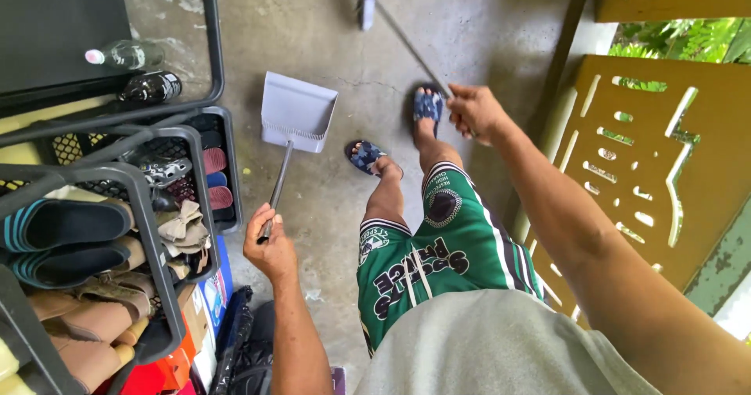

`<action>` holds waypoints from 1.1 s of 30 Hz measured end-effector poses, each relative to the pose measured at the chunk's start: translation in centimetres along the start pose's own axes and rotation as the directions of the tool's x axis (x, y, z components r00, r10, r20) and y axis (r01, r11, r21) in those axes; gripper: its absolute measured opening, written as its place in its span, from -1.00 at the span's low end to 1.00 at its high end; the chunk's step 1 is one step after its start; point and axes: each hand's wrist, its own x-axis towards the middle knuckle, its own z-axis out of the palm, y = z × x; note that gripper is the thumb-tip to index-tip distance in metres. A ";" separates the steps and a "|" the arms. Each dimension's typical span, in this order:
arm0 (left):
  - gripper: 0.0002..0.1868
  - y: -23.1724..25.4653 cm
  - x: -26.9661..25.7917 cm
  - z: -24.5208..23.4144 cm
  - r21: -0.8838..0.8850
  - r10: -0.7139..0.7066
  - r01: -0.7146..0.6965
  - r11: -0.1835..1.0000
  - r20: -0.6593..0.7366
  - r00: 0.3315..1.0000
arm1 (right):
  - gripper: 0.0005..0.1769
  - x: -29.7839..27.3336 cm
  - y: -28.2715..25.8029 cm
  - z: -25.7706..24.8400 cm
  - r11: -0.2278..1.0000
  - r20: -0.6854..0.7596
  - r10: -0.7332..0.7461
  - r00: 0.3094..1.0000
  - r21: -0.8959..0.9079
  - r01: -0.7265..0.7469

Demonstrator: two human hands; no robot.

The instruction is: Assembling the handles of a broom and a dustpan on a balcony.

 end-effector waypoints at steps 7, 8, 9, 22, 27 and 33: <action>-0.76 -0.9 -1.1 -0.3 0.061 0.037 -0.038 0.997 0.015 0.999 | -0.47 -0.9 4.7 -3.8 0.978 0.136 0.189 0.973 -0.110 -0.175; -0.76 -0.7 -1.4 -0.3 0.072 0.039 -0.040 0.997 0.016 0.999 | -0.48 -0.6 4.3 -4.7 0.948 0.061 0.236 0.970 -0.234 -0.216; -0.76 -0.5 -1.7 -0.2 0.081 0.043 -0.045 0.996 0.018 0.999 | -0.48 0.1 3.4 -6.2 0.949 0.067 0.238 0.969 -0.227 -0.218; -0.77 1.7 -7.3 4.1 -0.063 -0.017 0.012 0.998 -0.074 0.997 | -0.59 -4.8 5.4 -18.4 0.958 0.042 -0.077 0.996 -0.273 0.085; -0.79 5.3 -9.0 5.4 -0.093 -0.036 0.021 0.995 -0.159 0.987 | -0.40 -8.9 14.4 -20.4 0.974 0.210 0.135 0.968 -0.206 -0.091; -0.81 9.3 -11.5 8.4 -0.059 0.022 -0.037 0.998 -0.234 0.972 | -0.43 -3.1 14.4 -25.6 0.850 0.232 0.350 0.908 -0.487 -0.203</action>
